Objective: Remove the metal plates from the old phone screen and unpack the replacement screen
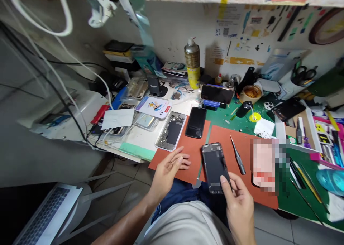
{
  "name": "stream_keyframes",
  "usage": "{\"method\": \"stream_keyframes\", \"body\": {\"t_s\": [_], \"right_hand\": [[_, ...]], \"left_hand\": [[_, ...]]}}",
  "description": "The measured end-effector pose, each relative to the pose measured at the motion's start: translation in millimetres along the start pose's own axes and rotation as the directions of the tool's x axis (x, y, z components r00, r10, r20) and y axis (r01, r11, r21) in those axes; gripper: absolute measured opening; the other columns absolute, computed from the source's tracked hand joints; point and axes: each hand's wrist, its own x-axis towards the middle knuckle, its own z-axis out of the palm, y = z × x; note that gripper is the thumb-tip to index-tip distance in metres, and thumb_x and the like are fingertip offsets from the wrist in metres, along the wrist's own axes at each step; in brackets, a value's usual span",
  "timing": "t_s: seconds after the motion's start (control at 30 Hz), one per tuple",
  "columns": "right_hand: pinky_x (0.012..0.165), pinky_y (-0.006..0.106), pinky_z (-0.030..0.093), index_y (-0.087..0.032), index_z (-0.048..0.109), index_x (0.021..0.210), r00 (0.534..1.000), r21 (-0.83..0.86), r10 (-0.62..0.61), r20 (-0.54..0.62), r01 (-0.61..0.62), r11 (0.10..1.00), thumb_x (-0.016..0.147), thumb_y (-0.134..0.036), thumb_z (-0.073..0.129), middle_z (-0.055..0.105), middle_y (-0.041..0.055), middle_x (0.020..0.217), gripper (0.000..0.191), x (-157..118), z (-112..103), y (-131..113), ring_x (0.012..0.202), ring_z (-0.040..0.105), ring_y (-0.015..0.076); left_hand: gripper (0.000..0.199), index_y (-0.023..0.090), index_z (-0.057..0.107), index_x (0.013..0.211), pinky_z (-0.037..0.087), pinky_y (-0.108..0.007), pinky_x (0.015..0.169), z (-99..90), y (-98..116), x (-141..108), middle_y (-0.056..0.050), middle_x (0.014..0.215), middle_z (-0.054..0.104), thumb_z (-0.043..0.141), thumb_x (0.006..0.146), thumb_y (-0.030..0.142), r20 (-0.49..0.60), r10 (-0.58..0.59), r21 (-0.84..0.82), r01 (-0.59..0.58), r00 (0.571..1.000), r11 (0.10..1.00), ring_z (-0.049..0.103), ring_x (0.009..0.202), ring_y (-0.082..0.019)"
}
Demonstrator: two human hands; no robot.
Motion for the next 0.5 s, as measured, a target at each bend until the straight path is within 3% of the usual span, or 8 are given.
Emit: {"method": "stream_keyframes", "body": {"t_s": [0.1, 0.2, 0.3, 0.37, 0.43, 0.5], "right_hand": [[0.075, 0.031, 0.065, -0.017, 0.075, 0.118, 0.999, -0.086, -0.039, -0.033, 0.036, 0.996, 0.082, -0.054, 0.085, 0.083, 0.0095, 0.103, 0.052, 17.4, 0.4, 3.8, 0.090, 0.080, 0.0258], [0.056, 0.031, 0.059, -0.019, 0.078, 0.110, 0.987, -0.330, -0.155, -0.037, 0.134, 0.934, 0.083, -0.057, 0.083, 0.082, 0.0076, 0.088, 0.046, 26.4, -1.4, -0.4, 0.070, 0.076, 0.0254], [0.042, 0.032, 0.048, -0.025, 0.080, 0.093, 0.956, -0.639, -0.288, -0.054, 0.189, 0.745, 0.079, -0.065, 0.082, 0.078, 0.0056, 0.078, 0.042, 30.4, -8.4, -5.6, 0.049, 0.067, 0.0225], [0.039, 0.032, 0.042, -0.029, 0.080, 0.087, 0.930, -0.769, -0.366, 0.007, 0.240, 0.593, 0.077, -0.071, 0.079, 0.077, 0.0054, 0.080, 0.044, 33.8, -15.4, -6.0, 0.046, 0.065, 0.0223], [0.039, 0.032, 0.038, -0.031, 0.080, 0.087, 0.891, -0.825, -0.449, 0.065, 0.301, 0.477, 0.079, -0.071, 0.075, 0.075, 0.0061, 0.082, 0.041, 39.7, -22.9, -4.0, 0.046, 0.064, 0.0228], [0.044, 0.034, 0.037, -0.031, 0.081, 0.090, 0.843, -0.858, -0.538, 0.033, 0.300, 0.418, 0.084, -0.065, 0.072, 0.072, 0.0080, 0.080, 0.036, 48.7, -29.8, -1.2, 0.051, 0.062, 0.0246]], "left_hand": [[0.038, 0.017, 0.079, 0.108, 0.061, -0.035, 0.070, -18.0, -0.9, -6.1, -0.010, 0.090, 0.076, 0.066, 0.101, 0.053, -0.057, 0.138, 0.147, -0.129, 0.989, 0.981, 0.073, 0.073, -0.021], [0.028, 0.022, 0.081, 0.109, 0.060, -0.034, 0.070, -36.8, -1.9, -11.1, -0.009, 0.093, 0.077, 0.067, 0.101, 0.045, -0.044, 0.214, 0.232, -0.199, 0.976, 0.952, 0.072, 0.074, -0.020], [0.017, 0.024, 0.083, 0.102, 0.058, -0.032, 0.071, -56.7, 0.1, -10.9, -0.007, 0.093, 0.077, 0.072, 0.098, 0.037, -0.107, 0.274, 0.321, -0.227, 0.956, 0.919, 0.071, 0.076, -0.020], [0.012, 0.026, 0.083, 0.101, 0.057, -0.030, 0.072, -69.7, 2.7, -6.7, -0.006, 0.090, 0.078, 0.075, 0.096, 0.033, -0.194, 0.309, 0.377, -0.220, 0.931, 0.899, 0.071, 0.075, -0.020], [0.013, 0.027, 0.083, 0.105, 0.057, -0.030, 0.074, -81.2, 5.5, 0.3, -0.004, 0.088, 0.080, 0.076, 0.094, 0.029, -0.270, 0.389, 0.459, -0.237, 0.881, 0.856, 0.073, 0.075, -0.019], [0.011, 0.026, 0.082, 0.103, 0.056, -0.030, 0.075, -89.9, 7.7, 9.1, -0.003, 0.085, 0.080, 0.074, 0.095, 0.025, -0.269, 0.525, 0.569, -0.306, 0.807, 0.763, 0.073, 0.074, -0.019]]}}
